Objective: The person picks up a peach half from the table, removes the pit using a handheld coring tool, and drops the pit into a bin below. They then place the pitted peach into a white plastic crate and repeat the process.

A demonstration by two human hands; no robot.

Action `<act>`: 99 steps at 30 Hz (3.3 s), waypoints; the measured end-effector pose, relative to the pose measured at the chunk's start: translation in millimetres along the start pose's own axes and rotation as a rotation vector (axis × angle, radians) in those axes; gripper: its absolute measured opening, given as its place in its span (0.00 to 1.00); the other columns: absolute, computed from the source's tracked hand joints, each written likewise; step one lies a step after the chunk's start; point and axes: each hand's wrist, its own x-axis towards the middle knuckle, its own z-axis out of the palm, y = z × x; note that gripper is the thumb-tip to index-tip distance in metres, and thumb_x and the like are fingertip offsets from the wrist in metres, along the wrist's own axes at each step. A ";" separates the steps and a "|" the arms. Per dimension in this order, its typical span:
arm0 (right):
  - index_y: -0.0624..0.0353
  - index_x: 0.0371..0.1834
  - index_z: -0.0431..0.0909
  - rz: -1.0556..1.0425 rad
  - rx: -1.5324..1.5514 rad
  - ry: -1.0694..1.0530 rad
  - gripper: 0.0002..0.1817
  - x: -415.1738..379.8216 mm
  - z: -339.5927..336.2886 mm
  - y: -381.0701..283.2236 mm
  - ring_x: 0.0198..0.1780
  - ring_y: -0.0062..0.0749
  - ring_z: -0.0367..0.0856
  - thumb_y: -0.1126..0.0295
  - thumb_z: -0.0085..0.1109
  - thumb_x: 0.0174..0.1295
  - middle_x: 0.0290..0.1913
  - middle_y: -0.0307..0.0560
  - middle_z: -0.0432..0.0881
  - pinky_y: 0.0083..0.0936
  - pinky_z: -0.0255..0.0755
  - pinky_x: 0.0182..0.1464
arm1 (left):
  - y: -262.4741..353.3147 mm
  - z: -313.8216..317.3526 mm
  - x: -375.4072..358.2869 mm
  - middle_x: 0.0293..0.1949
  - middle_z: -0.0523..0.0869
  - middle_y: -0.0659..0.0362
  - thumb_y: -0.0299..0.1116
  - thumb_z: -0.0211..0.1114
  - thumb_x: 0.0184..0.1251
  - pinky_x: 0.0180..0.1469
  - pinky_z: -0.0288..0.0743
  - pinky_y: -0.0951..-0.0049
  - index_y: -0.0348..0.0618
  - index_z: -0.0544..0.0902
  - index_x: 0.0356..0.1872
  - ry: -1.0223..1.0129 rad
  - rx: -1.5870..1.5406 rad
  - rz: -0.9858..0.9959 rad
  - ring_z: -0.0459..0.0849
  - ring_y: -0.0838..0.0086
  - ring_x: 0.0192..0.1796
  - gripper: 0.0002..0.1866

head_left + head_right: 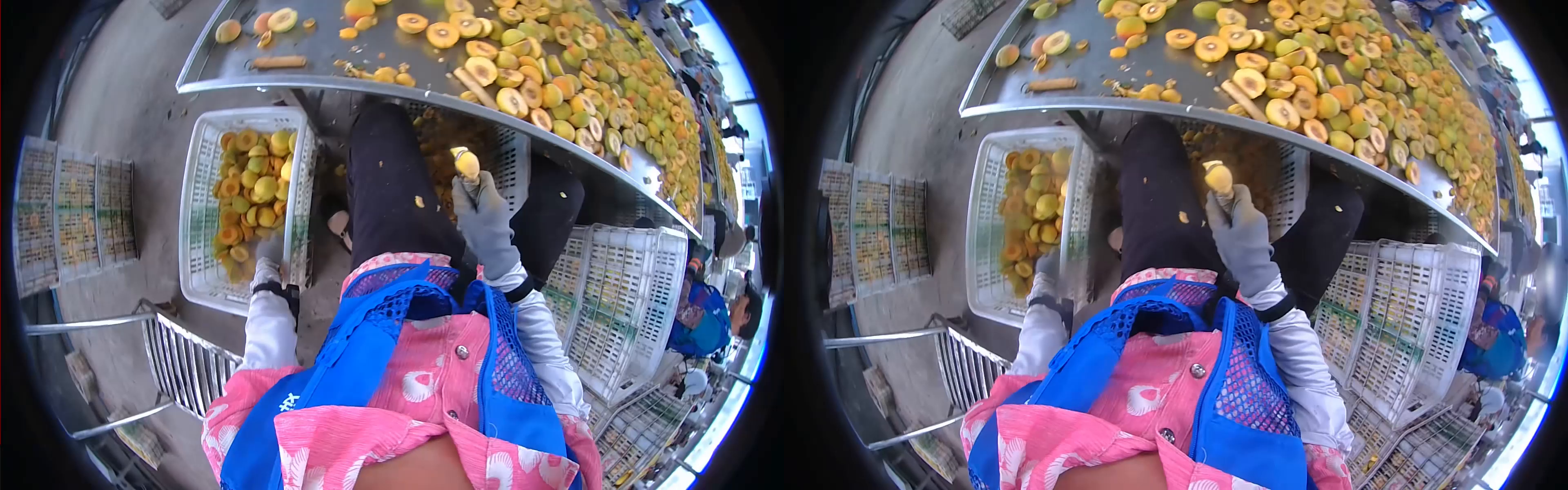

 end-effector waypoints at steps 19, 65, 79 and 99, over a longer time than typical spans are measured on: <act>0.55 0.41 0.71 -0.133 0.180 0.254 0.17 -18.6 -37.7 13.9 0.18 0.22 0.72 0.52 0.45 0.75 0.21 0.38 0.73 0.24 0.70 0.16 | 491.8 -255.4 -29.9 0.35 0.85 0.65 0.23 0.65 0.64 0.35 0.74 0.85 0.39 0.84 0.46 -0.004 -1.111 0.499 0.77 0.88 0.32 0.10; 0.55 0.41 0.78 -0.109 -0.604 -0.136 0.18 212.6 -11.6 26.2 0.39 0.49 0.79 0.61 0.69 0.50 0.36 0.49 0.80 0.42 0.74 0.39 | 269.7 -348.0 555.0 0.39 0.89 0.50 0.48 0.66 0.58 0.45 0.80 0.64 0.41 0.86 0.45 0.455 -0.234 0.004 0.89 0.59 0.41 0.22; 0.61 0.42 0.74 0.071 -0.035 0.044 0.14 202.6 -30.9 28.3 0.37 0.42 0.83 0.75 0.65 0.53 0.36 0.49 0.82 0.31 0.77 0.40 | 470.4 -382.6 540.5 0.65 0.74 0.45 0.49 0.65 0.65 0.68 0.64 0.57 0.51 0.76 0.63 0.801 -0.075 0.643 0.72 0.50 0.66 0.27; 0.62 0.48 0.76 0.142 -0.588 0.508 0.13 205.3 -214.8 171.1 0.49 0.54 0.77 0.69 0.60 0.63 0.48 0.56 0.79 0.41 0.72 0.53 | 715.8 -352.9 402.7 0.59 0.80 0.53 0.51 0.62 0.66 0.61 0.72 0.62 0.48 0.78 0.60 0.063 -0.326 1.047 0.79 0.56 0.59 0.26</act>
